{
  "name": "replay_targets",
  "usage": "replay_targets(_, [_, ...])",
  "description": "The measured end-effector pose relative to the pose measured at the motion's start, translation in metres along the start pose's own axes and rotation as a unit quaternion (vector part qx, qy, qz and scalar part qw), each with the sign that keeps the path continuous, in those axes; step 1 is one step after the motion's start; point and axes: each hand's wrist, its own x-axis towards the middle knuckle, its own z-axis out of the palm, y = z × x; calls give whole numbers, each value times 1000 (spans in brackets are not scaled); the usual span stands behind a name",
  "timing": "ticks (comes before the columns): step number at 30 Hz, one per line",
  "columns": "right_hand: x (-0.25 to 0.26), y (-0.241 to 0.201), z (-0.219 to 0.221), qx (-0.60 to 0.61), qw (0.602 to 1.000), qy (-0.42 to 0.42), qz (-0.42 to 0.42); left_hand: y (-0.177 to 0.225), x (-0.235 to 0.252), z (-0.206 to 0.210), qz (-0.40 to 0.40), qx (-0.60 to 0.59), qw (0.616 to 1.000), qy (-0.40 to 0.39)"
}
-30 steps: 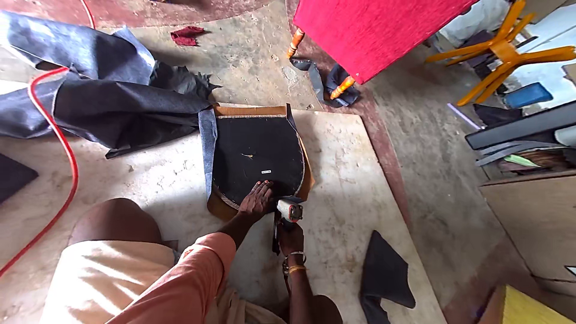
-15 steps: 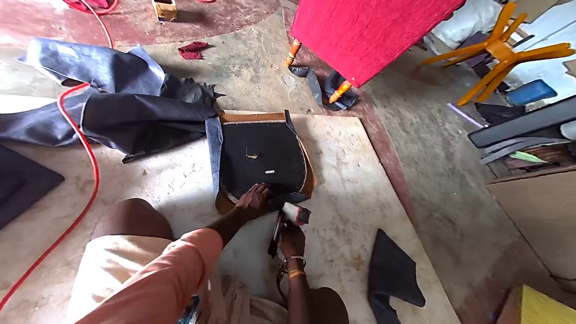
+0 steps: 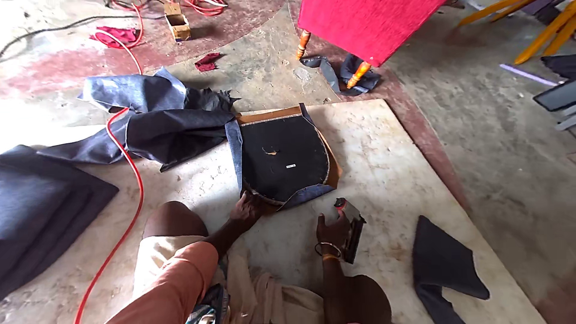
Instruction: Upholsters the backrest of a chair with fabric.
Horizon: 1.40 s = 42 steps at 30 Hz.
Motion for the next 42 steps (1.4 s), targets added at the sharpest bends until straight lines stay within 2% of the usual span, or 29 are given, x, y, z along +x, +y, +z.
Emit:
replay_targets(2, [-10, 2, 12, -1, 1000, 2, 27, 2, 6, -2, 17, 21, 1000, 0])
replay_targets(7, [-13, 18, 22, -16, 997, 11, 78, 21, 30, -33, 40, 20, 993, -108])
replay_targets(10, [3, 17, 7, -42, 991, -33, 122, 29, 38, -34, 25, -12, 988, -153])
replay_targets(15, [28, 22, -11, -104, 968, -144, 176, 27, 41, -43, -22, -121, 979, -163])
replay_targets(17, [39, 27, -18, -37, 969, -159, 185, 23, 45, -56, -14, -118, 977, -175])
replay_targets(19, [46, 30, -27, 96, 965, -125, 211, 20, 54, -72, -16, -118, 976, -181])
replay_targets(22, [30, 11, -38, 305, 917, -49, 255, 25, 80, -94, -48, -114, 973, -196])
replay_targets(24, [5, -6, -41, 409, 882, -64, 224, 31, 105, -99, -65, -122, 974, -180])
replay_targets(26, [-19, -17, -43, 411, 885, -131, 175, 37, 132, -94, -81, -147, 973, -157])
replay_targets(29, [-36, -24, -22, 400, 897, -156, 103, 34, 167, -77, -104, -181, 967, -145])
replay_targets(32, [-30, -21, -9, 301, 937, -174, 23, 17, 176, -47, -110, -194, 963, -152])
replay_targets(35, [-11, -34, -4, 194, 960, -198, -37, 7, 175, -38, -103, -223, 960, -133])
replay_targets(39, [2, -61, 13, 131, 970, -193, -67, 3, 177, -39, -110, -260, 949, -139])
replay_targets(42, [8, -75, 22, 100, 973, -202, -57, 5, 176, -38, -111, -258, 950, -137])
